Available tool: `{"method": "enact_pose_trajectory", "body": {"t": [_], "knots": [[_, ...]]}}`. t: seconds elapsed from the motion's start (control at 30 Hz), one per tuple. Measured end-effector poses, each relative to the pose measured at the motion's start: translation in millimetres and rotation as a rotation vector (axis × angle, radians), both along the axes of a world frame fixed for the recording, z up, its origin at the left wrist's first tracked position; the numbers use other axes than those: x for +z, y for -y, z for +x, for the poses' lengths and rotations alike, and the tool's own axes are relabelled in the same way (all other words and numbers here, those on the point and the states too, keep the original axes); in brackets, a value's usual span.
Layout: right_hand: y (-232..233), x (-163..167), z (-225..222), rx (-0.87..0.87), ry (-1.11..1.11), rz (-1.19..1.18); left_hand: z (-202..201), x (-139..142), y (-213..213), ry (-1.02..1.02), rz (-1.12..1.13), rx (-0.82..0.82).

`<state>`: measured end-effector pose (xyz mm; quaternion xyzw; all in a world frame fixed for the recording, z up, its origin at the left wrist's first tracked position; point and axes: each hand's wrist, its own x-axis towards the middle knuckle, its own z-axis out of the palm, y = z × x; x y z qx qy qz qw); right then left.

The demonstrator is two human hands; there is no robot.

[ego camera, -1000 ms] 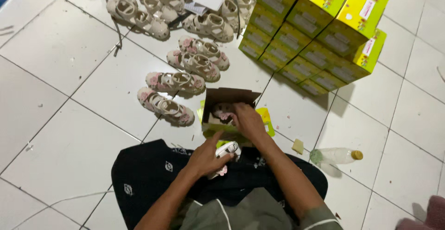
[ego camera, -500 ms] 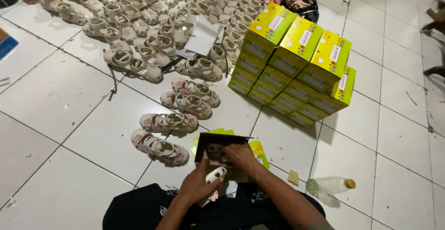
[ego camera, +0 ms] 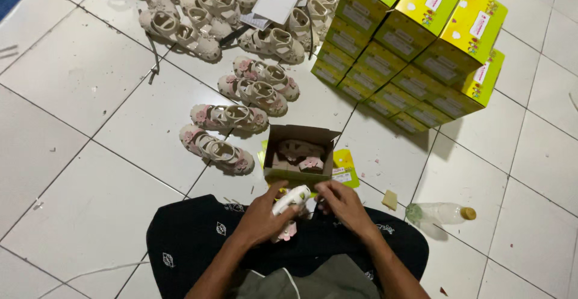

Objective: The person sits on the floor and repeatedly picks up pairs of small children's shoes, places them into yellow shoe boxes, and stacks the closed boxes. The person handles the shoes and boxes by hand without using additional tools.

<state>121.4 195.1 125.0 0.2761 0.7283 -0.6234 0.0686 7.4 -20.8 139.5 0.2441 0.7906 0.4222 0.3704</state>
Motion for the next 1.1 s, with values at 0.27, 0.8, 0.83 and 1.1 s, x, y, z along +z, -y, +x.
{"method": "enact_pose_trajectory", "body": {"t": [0.27, 0.8, 0.83, 1.1], "knots": [[2.1, 7.5, 42.1, -0.047, 0.092, -0.42, 7.3, 23.9, -14.2, -0.639, 0.231, -0.506], [-23.8, 7.9, -3.2, 0.218, -0.498, 0.933, -51.1, -117.1, -50.9, -0.035, 0.01, 0.421], [-24.6, 3.1, -15.8, 0.236, -0.467, 0.884, -49.3, -121.4, -51.2, -0.06, 0.068, 0.421], [-34.7, -6.6, -77.0, 0.395, -0.037, 0.496, -32.6, -130.7, -35.4, 0.033, 0.23, 0.402]]}}
